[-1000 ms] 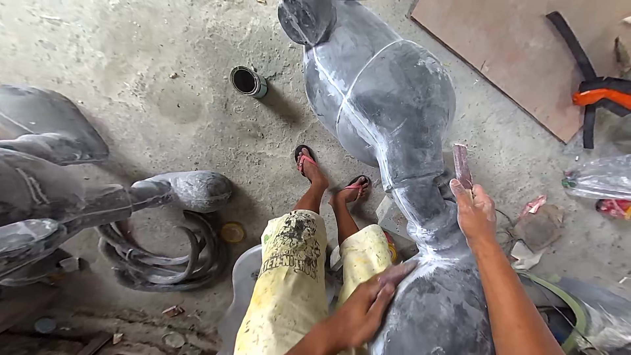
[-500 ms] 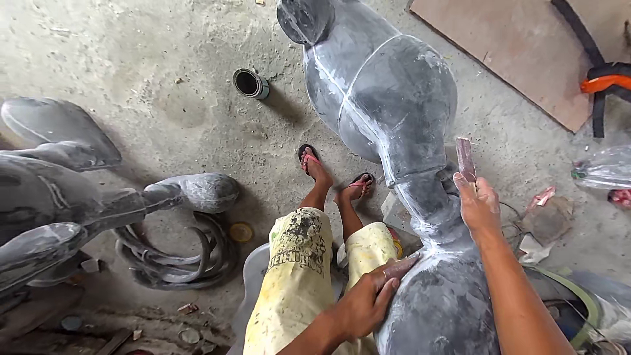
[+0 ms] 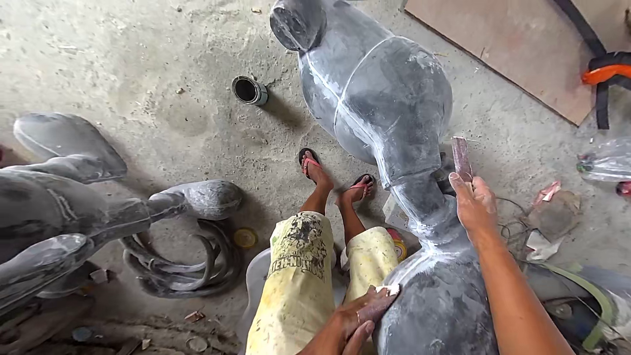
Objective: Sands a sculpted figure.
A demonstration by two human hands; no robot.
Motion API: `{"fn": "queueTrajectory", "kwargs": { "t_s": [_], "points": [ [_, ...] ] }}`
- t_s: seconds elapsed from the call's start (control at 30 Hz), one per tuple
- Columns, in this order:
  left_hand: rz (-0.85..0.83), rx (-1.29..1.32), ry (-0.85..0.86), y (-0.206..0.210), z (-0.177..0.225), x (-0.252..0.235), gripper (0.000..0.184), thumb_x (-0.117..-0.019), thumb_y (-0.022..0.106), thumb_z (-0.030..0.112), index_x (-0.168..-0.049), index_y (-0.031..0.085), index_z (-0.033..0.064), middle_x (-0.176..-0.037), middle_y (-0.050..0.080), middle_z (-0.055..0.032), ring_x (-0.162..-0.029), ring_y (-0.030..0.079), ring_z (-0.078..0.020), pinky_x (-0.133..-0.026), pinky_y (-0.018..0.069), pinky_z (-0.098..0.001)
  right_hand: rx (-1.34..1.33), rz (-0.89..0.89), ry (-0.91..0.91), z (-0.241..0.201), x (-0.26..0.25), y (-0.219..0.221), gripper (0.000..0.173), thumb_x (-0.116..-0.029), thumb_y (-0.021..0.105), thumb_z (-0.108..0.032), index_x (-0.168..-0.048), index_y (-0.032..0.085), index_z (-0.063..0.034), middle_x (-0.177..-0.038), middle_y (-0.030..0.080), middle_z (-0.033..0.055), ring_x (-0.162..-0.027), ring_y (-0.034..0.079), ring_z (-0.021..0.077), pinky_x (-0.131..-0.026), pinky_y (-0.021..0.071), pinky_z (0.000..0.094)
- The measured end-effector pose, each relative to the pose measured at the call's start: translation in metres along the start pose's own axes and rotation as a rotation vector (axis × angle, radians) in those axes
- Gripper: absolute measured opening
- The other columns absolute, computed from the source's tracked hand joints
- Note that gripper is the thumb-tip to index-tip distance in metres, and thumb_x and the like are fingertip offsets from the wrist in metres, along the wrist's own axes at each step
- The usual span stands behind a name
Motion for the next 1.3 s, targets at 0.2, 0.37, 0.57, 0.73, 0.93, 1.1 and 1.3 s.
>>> {"fn": "queueTrajectory", "kwargs": {
  "t_s": [0.2,0.37,0.57,0.73,0.93,1.1,1.3],
  "points": [
    [-0.024,0.032,-0.081,0.007,-0.028,-0.091,0.047,-0.113,0.032,0.031,-0.146,0.057,0.0091,-0.146,0.061,-0.0045,-0.138,0.053,-0.0101,-0.12,0.0406,-0.0353,-0.004,0.002,0.004,0.003,0.0,-0.003,0.073,-0.0858,0.055,-0.081,-0.1,0.061,-0.01,-0.08,0.057,0.0126,-0.076,0.058,0.0311,-0.067,0.0466,0.0599],
    [-0.009,-0.007,-0.025,0.002,-0.007,-0.01,0.05,-0.1132,0.032,0.03,-0.152,0.049,0.0044,-0.156,0.05,-0.0093,-0.15,0.041,-0.0207,-0.128,0.0312,-0.0437,0.001,-0.02,0.004,-0.002,-0.003,-0.005,0.075,-0.0869,0.054,-0.08,-0.1,0.06,-0.0073,-0.08,0.057,0.0147,-0.075,0.057,0.0331,-0.067,0.0453,0.0617],
    [0.069,0.144,-0.047,0.012,-0.026,-0.052,0.049,-0.1137,0.03,0.029,-0.149,0.052,0.0032,-0.152,0.055,-0.0072,-0.143,0.049,-0.0171,-0.124,0.0392,-0.0407,-0.004,-0.014,0.005,0.0,-0.012,-0.007,0.073,-0.0867,0.054,-0.081,-0.097,0.06,-0.0087,-0.08,0.056,0.0131,-0.076,0.057,0.031,-0.067,0.046,0.0594],
    [0.135,0.141,-0.063,0.023,-0.002,-0.015,0.051,-0.1134,0.03,0.029,-0.152,0.046,-0.0007,-0.158,0.047,-0.0127,-0.151,0.039,-0.0245,-0.128,0.0315,-0.0458,-0.013,-0.021,0.005,-0.001,-0.011,-0.009,0.074,-0.0866,0.054,-0.081,-0.098,0.06,-0.0084,-0.08,0.056,0.0131,-0.075,0.057,0.0316,-0.068,0.0461,0.0598],
    [0.122,0.092,0.003,0.022,-0.021,-0.056,0.049,-0.1136,0.028,0.028,-0.15,0.051,0.0037,-0.154,0.053,-0.0081,-0.145,0.047,-0.0207,-0.125,0.0369,-0.0442,-0.02,-0.014,0.007,0.0,-0.013,-0.008,0.072,-0.0865,0.055,-0.08,-0.099,0.061,-0.009,-0.078,0.057,0.0123,-0.074,0.057,0.031,-0.067,0.0464,0.0595],
    [0.079,0.018,0.002,0.016,0.013,-0.047,0.051,-0.113,0.029,0.035,-0.151,0.052,0.0089,-0.154,0.053,-0.0078,-0.146,0.046,-0.0214,-0.124,0.0359,-0.0468,-0.066,-0.019,-0.003,0.0,-0.013,-0.009,0.071,-0.0874,0.056,-0.079,-0.095,0.059,-0.0085,-0.077,0.054,0.0116,-0.072,0.055,0.0299,-0.065,0.0452,0.0571],
    [0.026,-0.17,0.018,0.007,0.004,-0.067,0.047,-0.1118,0.029,0.034,-0.144,0.06,0.0189,-0.148,0.057,-0.0023,-0.139,0.051,-0.0182,-0.118,0.0425,-0.0486,-0.022,-0.026,0.016,-0.001,-0.013,-0.007,0.074,-0.0853,0.054,-0.082,-0.099,0.061,-0.0098,-0.08,0.058,0.0135,-0.076,0.059,0.0321,-0.068,0.0475,0.0608]
  ]
}}
Point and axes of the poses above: each hand's wrist, its own x-axis away from the middle knuckle, its own y-axis out of the palm, z = x × y, the point moved 3 cm from there along -x, towards the middle knuckle
